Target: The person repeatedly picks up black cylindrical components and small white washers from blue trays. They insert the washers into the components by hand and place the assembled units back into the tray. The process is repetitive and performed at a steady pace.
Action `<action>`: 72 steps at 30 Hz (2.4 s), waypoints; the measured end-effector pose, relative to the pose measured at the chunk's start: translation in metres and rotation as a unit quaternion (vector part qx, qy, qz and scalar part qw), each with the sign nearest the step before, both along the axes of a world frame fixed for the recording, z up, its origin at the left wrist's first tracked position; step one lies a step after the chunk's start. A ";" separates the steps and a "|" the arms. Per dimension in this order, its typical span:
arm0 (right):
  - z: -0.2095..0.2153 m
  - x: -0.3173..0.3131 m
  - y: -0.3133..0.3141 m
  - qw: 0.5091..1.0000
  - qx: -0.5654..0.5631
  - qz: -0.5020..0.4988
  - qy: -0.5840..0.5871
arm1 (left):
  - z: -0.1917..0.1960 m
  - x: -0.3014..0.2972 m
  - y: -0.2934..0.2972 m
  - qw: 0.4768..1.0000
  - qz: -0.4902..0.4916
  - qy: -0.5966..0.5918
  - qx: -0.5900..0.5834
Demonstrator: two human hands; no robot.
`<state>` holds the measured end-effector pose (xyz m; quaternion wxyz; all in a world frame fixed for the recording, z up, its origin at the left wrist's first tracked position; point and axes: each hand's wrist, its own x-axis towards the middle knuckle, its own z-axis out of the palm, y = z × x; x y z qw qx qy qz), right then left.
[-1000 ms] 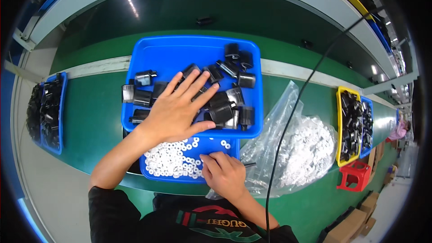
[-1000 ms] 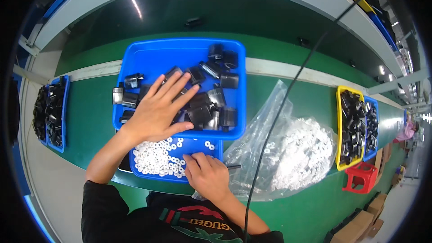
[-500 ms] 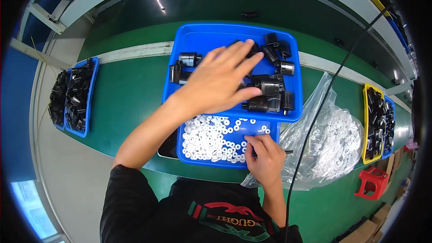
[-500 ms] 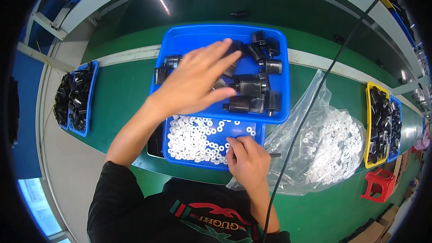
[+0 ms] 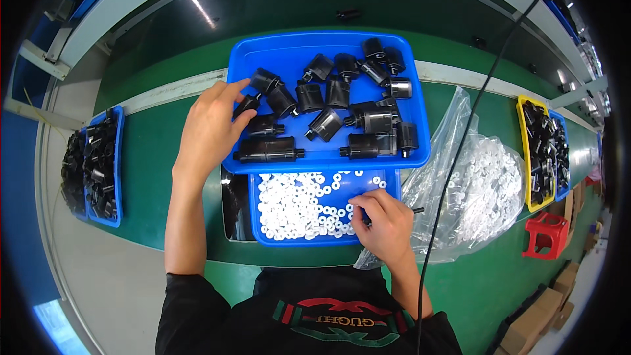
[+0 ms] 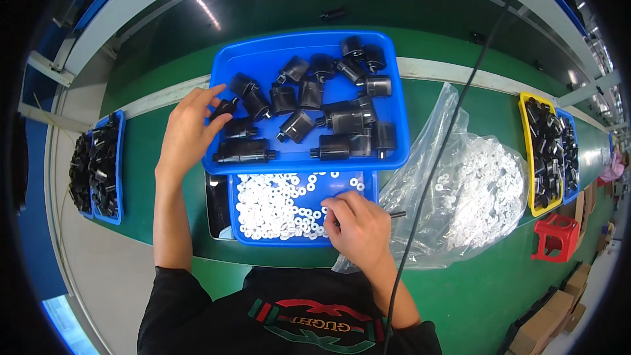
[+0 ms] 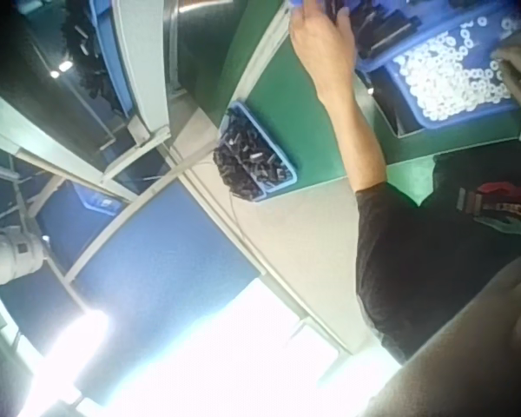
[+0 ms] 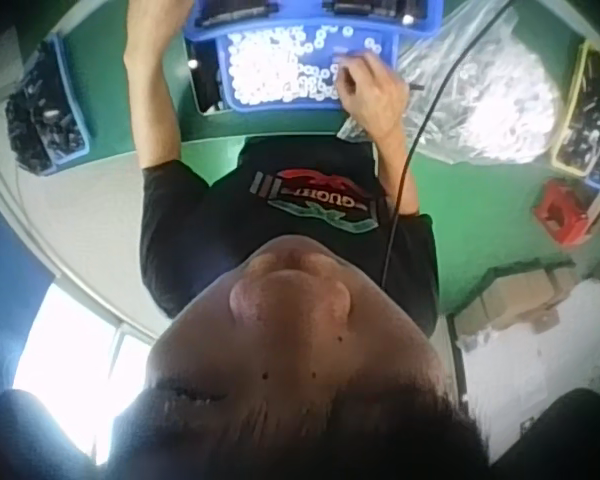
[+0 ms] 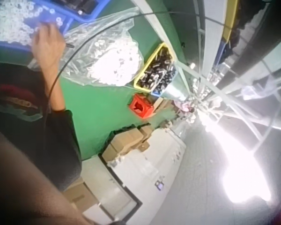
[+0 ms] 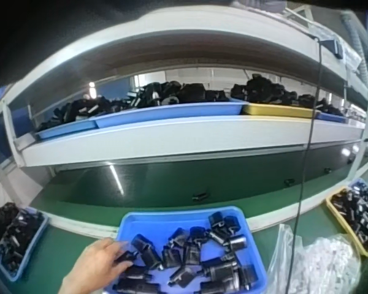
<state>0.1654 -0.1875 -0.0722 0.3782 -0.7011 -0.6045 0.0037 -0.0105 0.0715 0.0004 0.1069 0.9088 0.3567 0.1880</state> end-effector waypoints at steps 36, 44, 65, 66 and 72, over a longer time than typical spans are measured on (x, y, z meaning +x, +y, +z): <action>0.065 -0.028 0.026 0.958 0.026 0.108 0.264 | -0.061 0.003 -0.104 0.597 -0.266 -0.405 -0.639; 0.063 -0.030 0.024 0.965 0.005 0.097 0.246 | -0.061 0.002 -0.104 0.629 -0.265 -0.383 -0.622; 0.088 -0.010 0.029 0.853 0.209 0.249 0.408 | -0.047 -0.004 -0.088 0.801 -0.325 -0.300 -0.404; 0.092 -0.011 0.032 0.818 0.232 0.278 0.448 | -0.049 -0.002 -0.092 0.783 -0.317 -0.325 -0.425; 0.090 -0.009 0.058 0.643 0.263 0.479 0.537 | -0.045 -0.001 -0.100 0.814 -0.276 -0.238 -0.452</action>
